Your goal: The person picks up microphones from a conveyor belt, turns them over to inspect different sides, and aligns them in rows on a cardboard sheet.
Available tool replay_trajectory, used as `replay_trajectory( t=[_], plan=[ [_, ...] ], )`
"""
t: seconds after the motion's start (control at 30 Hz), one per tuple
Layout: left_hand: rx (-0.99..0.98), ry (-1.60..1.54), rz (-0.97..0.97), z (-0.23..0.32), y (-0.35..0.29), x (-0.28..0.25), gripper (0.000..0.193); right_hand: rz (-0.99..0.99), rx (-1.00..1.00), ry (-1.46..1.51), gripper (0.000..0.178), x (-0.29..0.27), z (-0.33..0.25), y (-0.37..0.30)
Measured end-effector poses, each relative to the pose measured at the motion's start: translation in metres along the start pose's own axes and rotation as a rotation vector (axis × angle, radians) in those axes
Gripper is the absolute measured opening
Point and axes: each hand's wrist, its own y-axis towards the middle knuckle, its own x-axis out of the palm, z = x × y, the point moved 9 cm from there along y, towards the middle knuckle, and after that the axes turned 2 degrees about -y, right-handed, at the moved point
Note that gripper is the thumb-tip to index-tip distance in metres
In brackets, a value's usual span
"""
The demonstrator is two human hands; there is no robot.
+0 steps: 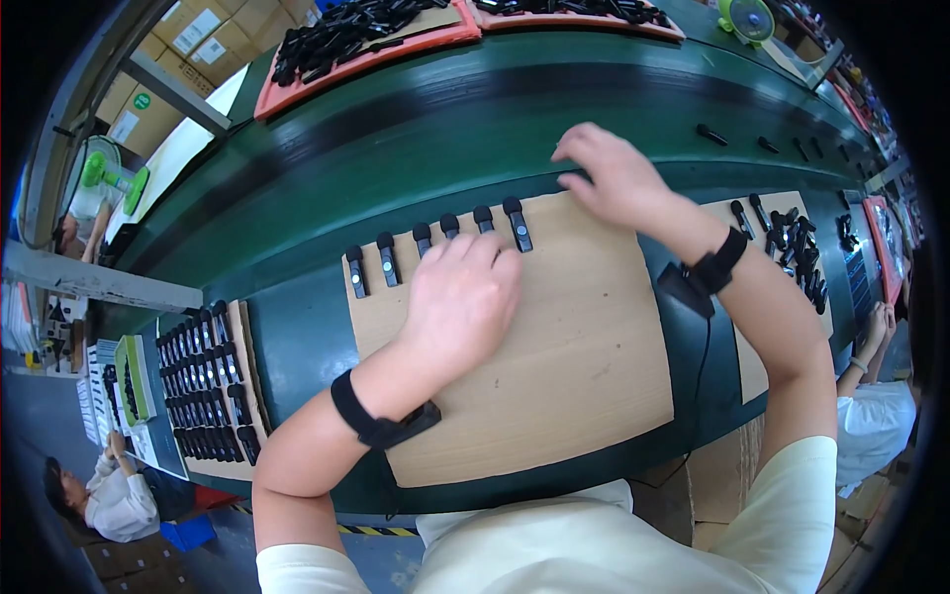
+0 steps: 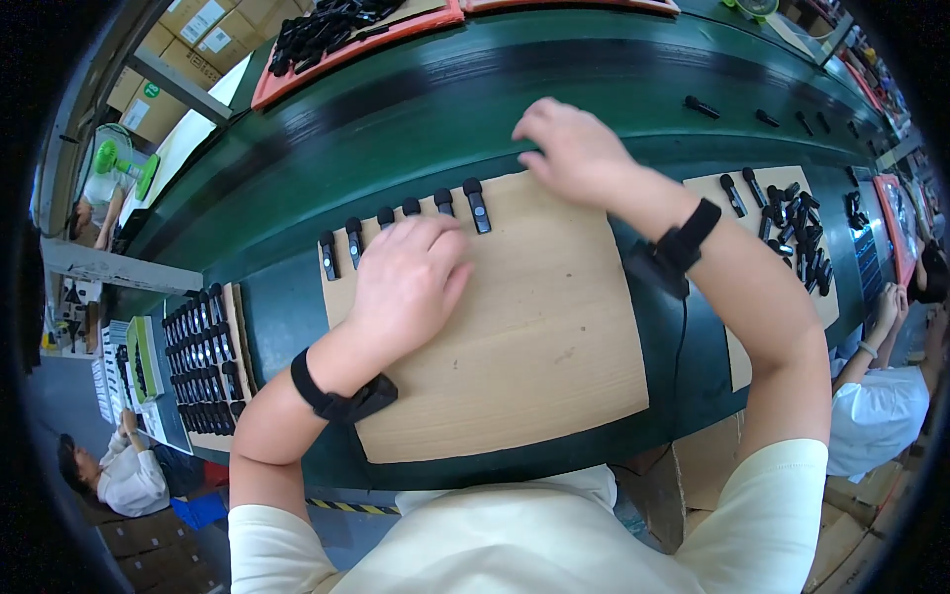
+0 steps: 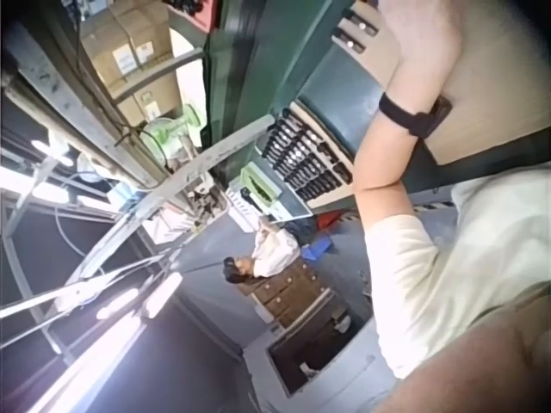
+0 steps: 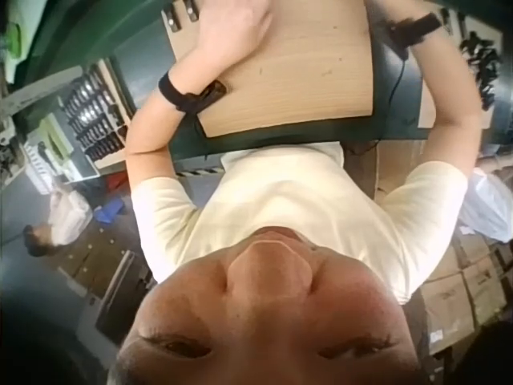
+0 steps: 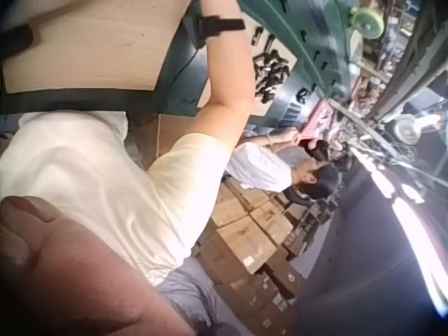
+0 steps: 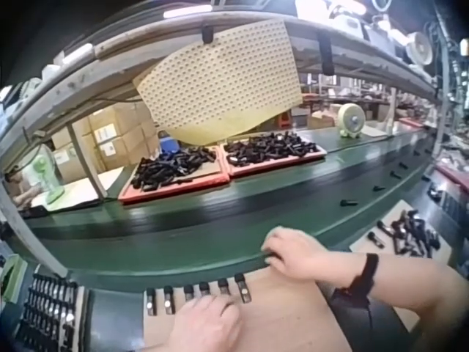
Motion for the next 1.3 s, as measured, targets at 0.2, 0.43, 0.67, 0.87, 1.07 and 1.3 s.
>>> replay_trajectory(
  t=[0.2,0.43,0.67,0.87,1.07,1.3],
  plan=[
    [-0.127,-0.296,-0.089,0.031,-0.023,-0.050,0.023,0.001,0.303,-0.128,0.029,-0.003,0.116,0.001],
    [-0.374,-0.476,-0.030,0.020,-0.080,-0.074,0.024,-0.081,0.513,0.503,0.021,-0.015,0.068,-0.028],
    [-0.491,-0.667,0.099,0.021,-0.092,-0.070,0.029,-0.043,0.112,0.667,0.026,-0.082,-0.126,-0.102],
    [-0.337,-0.854,0.088,0.031,-0.078,-0.059,0.034,0.121,0.138,0.812,0.028,-0.065,-0.163,-0.115],
    [-0.369,-0.899,0.153,0.029,-0.085,-0.058,0.032,0.212,0.135,0.856,0.032,-0.060,-0.169,-0.117],
    [-0.306,-0.842,0.187,0.032,-0.078,-0.065,0.031,0.231,0.132,0.878,0.032,-0.062,-0.170,-0.116]
  ],
)
